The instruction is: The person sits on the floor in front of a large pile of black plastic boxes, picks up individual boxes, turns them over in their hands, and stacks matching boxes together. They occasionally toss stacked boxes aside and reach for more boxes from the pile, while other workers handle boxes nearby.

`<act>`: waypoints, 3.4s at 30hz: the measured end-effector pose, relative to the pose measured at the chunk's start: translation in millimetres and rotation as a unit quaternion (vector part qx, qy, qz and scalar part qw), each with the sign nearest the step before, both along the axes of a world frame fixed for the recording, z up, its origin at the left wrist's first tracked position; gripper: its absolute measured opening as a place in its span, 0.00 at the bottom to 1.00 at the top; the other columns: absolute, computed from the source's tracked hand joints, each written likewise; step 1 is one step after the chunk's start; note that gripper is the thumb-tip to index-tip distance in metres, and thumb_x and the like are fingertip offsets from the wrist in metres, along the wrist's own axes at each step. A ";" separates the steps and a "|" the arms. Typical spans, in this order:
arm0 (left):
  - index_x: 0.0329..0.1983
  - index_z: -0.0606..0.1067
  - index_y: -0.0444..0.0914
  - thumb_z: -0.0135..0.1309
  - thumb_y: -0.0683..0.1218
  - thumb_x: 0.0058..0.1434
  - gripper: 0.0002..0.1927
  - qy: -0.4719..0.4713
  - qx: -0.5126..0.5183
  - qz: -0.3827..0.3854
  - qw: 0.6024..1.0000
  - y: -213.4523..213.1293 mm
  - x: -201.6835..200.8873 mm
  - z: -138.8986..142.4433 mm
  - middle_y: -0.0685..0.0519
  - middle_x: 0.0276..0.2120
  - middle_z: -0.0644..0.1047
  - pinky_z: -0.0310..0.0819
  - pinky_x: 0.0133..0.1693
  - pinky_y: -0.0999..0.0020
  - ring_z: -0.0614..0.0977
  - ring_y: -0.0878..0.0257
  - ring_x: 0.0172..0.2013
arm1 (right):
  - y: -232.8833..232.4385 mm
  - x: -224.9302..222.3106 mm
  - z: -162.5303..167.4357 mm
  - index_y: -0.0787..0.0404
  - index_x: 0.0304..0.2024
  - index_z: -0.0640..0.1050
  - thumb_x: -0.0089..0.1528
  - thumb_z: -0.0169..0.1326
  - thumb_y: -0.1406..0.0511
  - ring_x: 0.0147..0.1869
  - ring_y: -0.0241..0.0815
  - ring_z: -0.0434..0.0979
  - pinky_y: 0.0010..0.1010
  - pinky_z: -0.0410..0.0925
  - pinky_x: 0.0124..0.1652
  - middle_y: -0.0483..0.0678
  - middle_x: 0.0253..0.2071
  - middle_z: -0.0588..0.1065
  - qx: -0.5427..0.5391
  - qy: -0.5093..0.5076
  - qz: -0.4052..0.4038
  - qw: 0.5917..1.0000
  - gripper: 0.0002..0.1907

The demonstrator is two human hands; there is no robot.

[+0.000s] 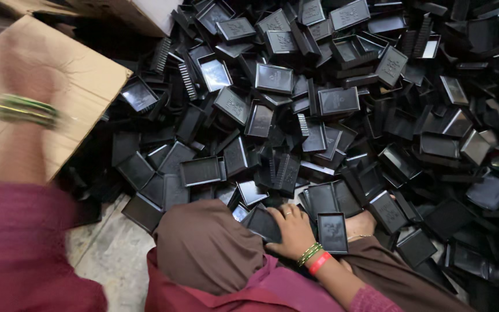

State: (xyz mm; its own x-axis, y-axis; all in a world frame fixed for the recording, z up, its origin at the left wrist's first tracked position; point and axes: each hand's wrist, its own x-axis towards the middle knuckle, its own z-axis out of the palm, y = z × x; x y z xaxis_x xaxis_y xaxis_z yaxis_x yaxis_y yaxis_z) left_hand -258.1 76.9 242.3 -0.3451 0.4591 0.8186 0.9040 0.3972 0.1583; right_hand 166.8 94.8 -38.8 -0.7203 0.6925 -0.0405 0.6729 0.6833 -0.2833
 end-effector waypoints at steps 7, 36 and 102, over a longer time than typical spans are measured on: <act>0.64 0.68 0.37 0.71 0.56 0.40 0.48 0.049 -0.324 -0.491 0.807 93.2 181.1 -273.6 0.43 0.62 0.69 0.60 0.64 0.47 0.69 0.47 0.63 | 10.6 25.9 -1.9 0.59 0.59 0.67 0.42 0.74 0.56 0.61 0.56 0.72 0.46 0.65 0.56 0.55 0.54 0.74 -0.051 0.066 -0.070 0.994 0.47; 0.40 0.79 0.36 0.58 0.44 0.54 0.11 -0.311 -0.175 -0.337 0.871 149.5 309.7 -247.3 0.41 0.30 0.82 0.73 0.36 0.51 0.82 0.46 0.34 | 19.4 158.7 -17.9 0.55 0.45 0.72 0.52 0.69 0.56 0.58 0.53 0.72 0.41 0.66 0.58 0.49 0.49 0.75 -0.050 -0.028 -0.330 0.942 0.25; 0.39 0.81 0.38 0.52 0.45 0.69 0.08 -0.149 0.020 0.081 0.985 -30.5 -76.4 -157.1 0.45 0.31 0.80 0.71 0.33 0.46 0.80 0.46 0.30 | 10.2 73.5 -32.8 0.65 0.61 0.73 0.64 0.53 0.64 0.59 0.40 0.79 0.29 0.70 0.57 0.51 0.58 0.77 -0.475 0.318 -0.154 0.806 0.23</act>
State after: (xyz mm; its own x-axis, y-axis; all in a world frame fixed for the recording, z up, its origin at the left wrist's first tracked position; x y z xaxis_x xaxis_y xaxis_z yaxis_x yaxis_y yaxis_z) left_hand -334.5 46.5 85.2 -0.6391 0.3474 0.6862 0.7403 0.5198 0.4263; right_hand 240.4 105.1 -71.6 -0.6040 0.7168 -0.3484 0.2825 -0.2161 -0.9346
